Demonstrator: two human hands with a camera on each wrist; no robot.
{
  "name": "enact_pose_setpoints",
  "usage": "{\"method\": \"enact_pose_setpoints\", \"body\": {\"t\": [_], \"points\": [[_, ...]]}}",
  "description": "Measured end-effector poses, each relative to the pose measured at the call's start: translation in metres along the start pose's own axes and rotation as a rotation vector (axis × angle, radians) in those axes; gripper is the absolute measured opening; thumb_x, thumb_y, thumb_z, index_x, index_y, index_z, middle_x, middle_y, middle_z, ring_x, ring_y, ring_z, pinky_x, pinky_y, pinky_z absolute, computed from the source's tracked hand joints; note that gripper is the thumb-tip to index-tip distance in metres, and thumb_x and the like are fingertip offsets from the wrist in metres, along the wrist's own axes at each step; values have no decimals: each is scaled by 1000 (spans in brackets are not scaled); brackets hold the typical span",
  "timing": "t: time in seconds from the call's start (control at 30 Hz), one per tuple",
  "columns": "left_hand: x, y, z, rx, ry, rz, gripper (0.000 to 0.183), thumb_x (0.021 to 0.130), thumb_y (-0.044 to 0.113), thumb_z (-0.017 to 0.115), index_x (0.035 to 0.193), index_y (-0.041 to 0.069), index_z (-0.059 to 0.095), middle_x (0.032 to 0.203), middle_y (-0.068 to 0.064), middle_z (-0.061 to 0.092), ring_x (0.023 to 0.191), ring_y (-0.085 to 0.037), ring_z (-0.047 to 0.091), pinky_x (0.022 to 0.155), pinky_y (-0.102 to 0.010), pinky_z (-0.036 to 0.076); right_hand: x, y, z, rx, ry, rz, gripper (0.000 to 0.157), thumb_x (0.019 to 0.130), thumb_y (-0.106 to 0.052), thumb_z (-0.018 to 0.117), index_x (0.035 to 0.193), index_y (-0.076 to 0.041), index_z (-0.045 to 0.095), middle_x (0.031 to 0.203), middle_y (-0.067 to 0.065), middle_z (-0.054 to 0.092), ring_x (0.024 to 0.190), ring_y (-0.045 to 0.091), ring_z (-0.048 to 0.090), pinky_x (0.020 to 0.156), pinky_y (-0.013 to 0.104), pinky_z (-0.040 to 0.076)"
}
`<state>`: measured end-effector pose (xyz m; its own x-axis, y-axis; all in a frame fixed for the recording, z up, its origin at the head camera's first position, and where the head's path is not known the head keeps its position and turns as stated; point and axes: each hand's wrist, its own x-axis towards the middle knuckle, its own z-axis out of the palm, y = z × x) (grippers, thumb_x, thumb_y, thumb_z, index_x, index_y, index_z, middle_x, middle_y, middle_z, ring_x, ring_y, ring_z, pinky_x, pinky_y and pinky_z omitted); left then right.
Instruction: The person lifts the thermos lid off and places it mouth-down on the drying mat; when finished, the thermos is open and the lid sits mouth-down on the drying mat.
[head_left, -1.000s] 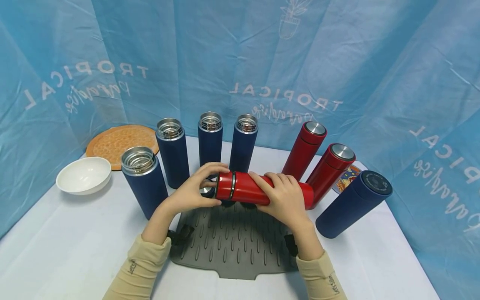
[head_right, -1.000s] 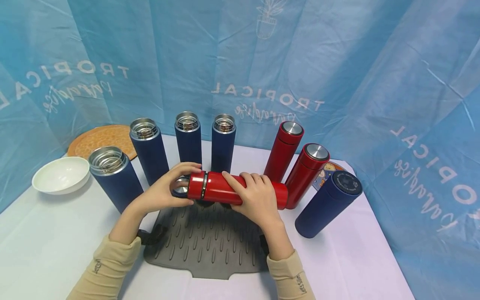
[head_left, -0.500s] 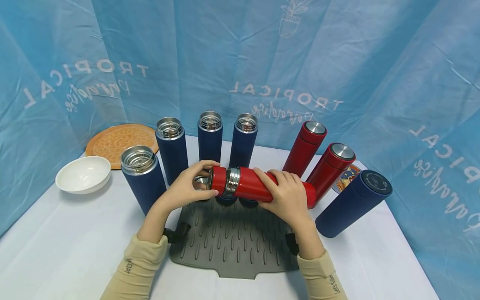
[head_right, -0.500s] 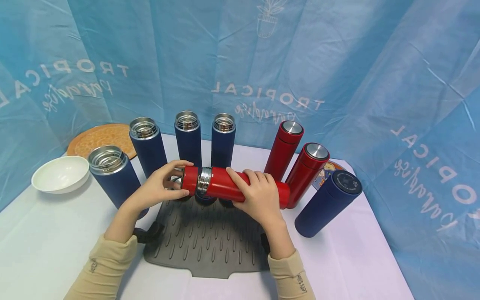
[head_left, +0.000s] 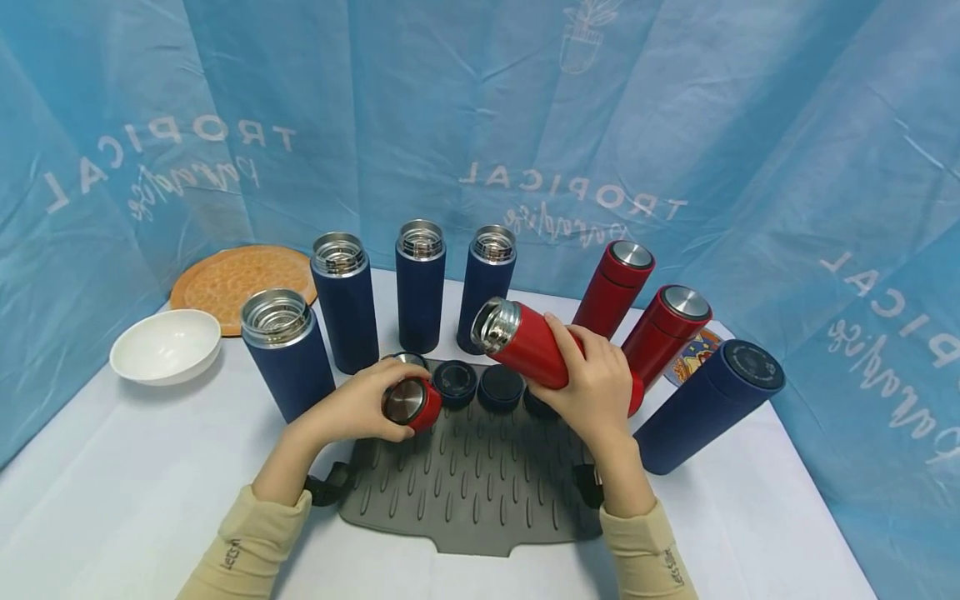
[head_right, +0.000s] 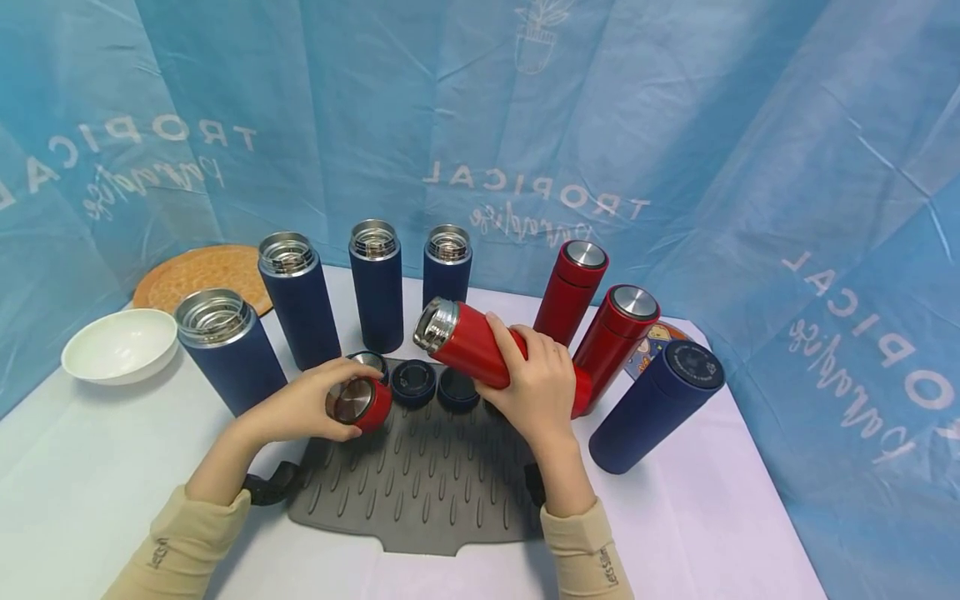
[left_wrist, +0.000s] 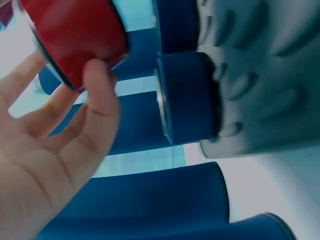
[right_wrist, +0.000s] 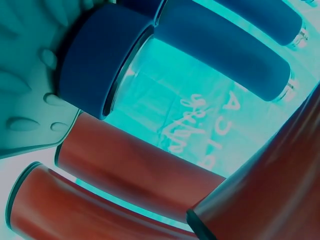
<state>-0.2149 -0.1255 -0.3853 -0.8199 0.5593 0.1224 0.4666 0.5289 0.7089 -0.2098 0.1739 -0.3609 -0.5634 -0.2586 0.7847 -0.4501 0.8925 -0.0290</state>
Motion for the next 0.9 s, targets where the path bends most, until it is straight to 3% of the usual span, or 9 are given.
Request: {"method": "enact_pose_setpoints", "body": {"t": [0.3,0.6,0.7,0.9], "points": [[0,-11,3,104,-172,-30,65,60,10,83,119,9,57,123,-17,49,105,-32,50,76,-40,50,2,-1,0,53,57,43,79,58,-29,83,129,-18,51,107,14,62,94,31,59,79,49,48],[2,-17,6,136,-224,-8,66,59,14,85,119,9,58,117,-12,53,101,-28,52,76,-35,48,2,0,0,122,121,131,77,61,-31,80,130,-15,49,108,14,62,96,31,58,78,49,48],[2,-19,7,143,-240,0,67,59,16,85,119,9,59,113,-10,53,97,-25,53,76,-35,48,2,-1,-2,210,118,202,80,62,-27,82,132,-14,47,113,13,61,99,31,58,80,50,48],[1,-21,12,128,-261,1,66,59,16,86,119,9,59,108,-6,53,94,-22,53,76,-35,48,3,-5,-5,503,90,436,82,64,-19,83,134,-12,40,119,10,58,104,25,55,83,48,49]]}}
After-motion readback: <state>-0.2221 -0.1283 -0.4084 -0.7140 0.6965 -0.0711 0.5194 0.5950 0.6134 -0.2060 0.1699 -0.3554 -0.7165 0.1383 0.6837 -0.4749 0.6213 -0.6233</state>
